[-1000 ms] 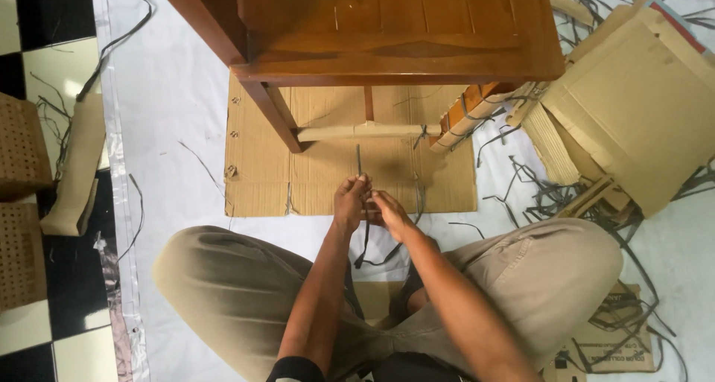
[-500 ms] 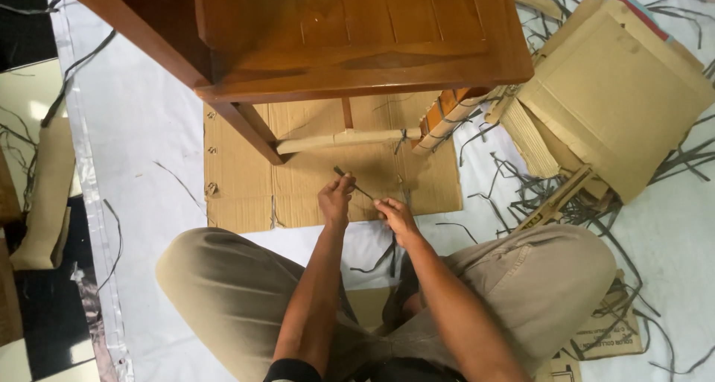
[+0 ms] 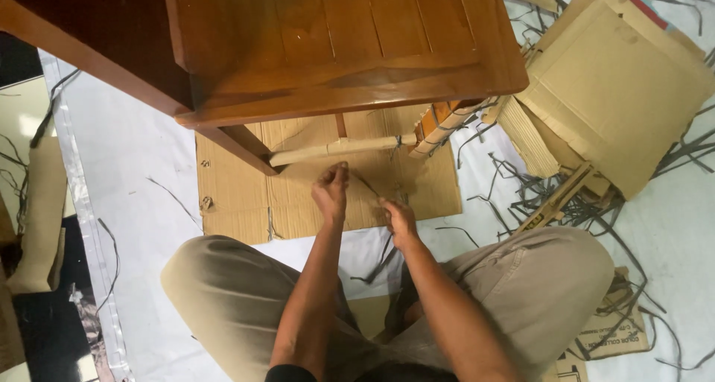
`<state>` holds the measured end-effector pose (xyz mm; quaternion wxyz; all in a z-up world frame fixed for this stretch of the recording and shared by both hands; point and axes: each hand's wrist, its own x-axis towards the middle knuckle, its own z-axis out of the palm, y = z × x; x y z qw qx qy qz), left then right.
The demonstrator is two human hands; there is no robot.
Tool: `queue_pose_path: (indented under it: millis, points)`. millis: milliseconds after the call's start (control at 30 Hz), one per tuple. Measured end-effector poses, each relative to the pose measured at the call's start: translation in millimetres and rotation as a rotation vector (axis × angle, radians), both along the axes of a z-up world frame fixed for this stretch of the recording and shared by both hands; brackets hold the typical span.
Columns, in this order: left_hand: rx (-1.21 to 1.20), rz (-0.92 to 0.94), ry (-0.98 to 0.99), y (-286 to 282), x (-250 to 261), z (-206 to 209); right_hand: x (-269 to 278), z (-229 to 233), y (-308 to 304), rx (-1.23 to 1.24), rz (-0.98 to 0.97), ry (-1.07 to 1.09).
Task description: Wrapping the legs of a wooden chair with cardboard strips and securing them with plastic ties.
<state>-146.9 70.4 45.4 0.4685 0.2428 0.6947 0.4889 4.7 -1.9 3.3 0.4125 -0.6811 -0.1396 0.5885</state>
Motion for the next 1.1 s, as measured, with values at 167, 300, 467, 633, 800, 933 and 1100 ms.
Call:
queue_pose_path:
  millis: [167, 300, 467, 633, 800, 933, 1100]
  points:
    - [0.172, -0.109, 0.264, 20, -4, 41, -4, -13, 15, -0.067, -0.158, -0.032]
    - [0.519, -0.354, 0.648, 41, -7, 61, -8, -39, 37, -0.083, -0.243, -0.026]
    - [0.634, -0.479, 0.87, 81, -10, 20, -23, -17, 65, -0.054, -0.212, 0.006]
    - [0.664, -0.544, 0.855, 98, -11, -22, -30, 1, 93, 0.009, -0.197, 0.093]
    - [0.724, -0.584, 0.877, 95, -12, -1, -30, -22, 120, 0.029, -0.17, 0.165]
    - [0.865, -0.525, 1.28, 101, -7, -34, -27, -46, 135, 0.044, -0.165, 0.2]
    - [1.093, -0.403, 1.571, 116, -6, -57, -25, -62, 142, 0.103, -0.101, 0.219]
